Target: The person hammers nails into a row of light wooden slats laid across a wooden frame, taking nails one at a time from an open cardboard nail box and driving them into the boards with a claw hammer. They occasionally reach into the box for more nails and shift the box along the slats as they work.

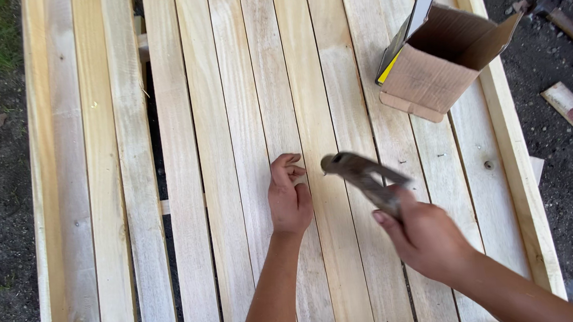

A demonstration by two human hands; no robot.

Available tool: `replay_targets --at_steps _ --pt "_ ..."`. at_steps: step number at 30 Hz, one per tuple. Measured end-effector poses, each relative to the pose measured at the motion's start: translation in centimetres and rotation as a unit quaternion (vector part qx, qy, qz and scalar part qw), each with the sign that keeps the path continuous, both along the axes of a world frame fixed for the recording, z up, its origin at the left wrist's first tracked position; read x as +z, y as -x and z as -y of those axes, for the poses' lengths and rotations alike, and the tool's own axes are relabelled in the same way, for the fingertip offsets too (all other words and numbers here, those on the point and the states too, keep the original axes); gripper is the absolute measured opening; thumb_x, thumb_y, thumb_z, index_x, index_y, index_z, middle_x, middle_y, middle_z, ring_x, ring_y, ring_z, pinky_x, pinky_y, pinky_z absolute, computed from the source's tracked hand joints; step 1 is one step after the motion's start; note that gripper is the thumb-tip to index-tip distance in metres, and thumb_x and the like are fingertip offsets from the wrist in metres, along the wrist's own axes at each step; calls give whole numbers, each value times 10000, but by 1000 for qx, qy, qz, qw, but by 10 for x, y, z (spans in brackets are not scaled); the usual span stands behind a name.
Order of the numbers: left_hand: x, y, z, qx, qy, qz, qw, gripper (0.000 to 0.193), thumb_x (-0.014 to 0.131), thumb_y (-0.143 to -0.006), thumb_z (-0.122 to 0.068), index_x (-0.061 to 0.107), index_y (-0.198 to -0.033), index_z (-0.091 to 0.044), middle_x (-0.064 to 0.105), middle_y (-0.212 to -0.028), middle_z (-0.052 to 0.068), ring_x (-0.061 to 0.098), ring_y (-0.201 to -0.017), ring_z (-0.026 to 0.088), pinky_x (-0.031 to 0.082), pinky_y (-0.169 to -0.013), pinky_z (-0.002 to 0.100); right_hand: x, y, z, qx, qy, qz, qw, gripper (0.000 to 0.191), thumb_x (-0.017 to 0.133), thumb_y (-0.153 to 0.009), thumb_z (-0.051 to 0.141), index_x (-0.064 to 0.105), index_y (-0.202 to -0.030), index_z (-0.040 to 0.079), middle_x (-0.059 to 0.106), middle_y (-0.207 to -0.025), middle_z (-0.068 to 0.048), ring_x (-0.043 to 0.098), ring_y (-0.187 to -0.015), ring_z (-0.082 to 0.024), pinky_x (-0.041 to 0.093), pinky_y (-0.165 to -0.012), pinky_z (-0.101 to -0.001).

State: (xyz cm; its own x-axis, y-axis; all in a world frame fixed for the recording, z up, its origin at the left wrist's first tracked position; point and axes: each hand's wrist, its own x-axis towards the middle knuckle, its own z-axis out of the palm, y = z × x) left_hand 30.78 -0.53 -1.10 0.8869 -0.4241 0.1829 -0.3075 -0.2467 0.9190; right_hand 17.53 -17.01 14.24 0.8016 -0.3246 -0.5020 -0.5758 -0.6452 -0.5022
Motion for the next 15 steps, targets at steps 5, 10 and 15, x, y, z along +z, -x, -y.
replay_targets --at_steps 5,10,15 --pt "-15 -2 -1 30 33 2 999 542 357 -781 166 424 -1294 5 509 -1236 173 623 -988 253 533 -842 350 -11 1 3 -32 -13 -2 999 334 539 -1004 383 499 -1133 78 630 -533 -168 659 -464 -354 510 -501 -498" --pt "-8 -7 1 69 67 -42 994 525 342 -822 165 445 -1308 -5 569 -1166 156 628 -973 226 533 -857 327 -17 2 4 42 19 -20 999 326 532 -1012 363 490 -1036 40 656 -583 -192 666 -531 -388 502 -551 -522" --pt "39 -30 28 112 118 19 986 396 430 -882 153 537 -1228 -8 615 -1166 130 658 -996 215 546 -852 316 -5 -1 33 -93 34 65 993 311 534 -1002 363 496 -1079 64 640 -585 -220 648 -518 -396 496 -521 -532"
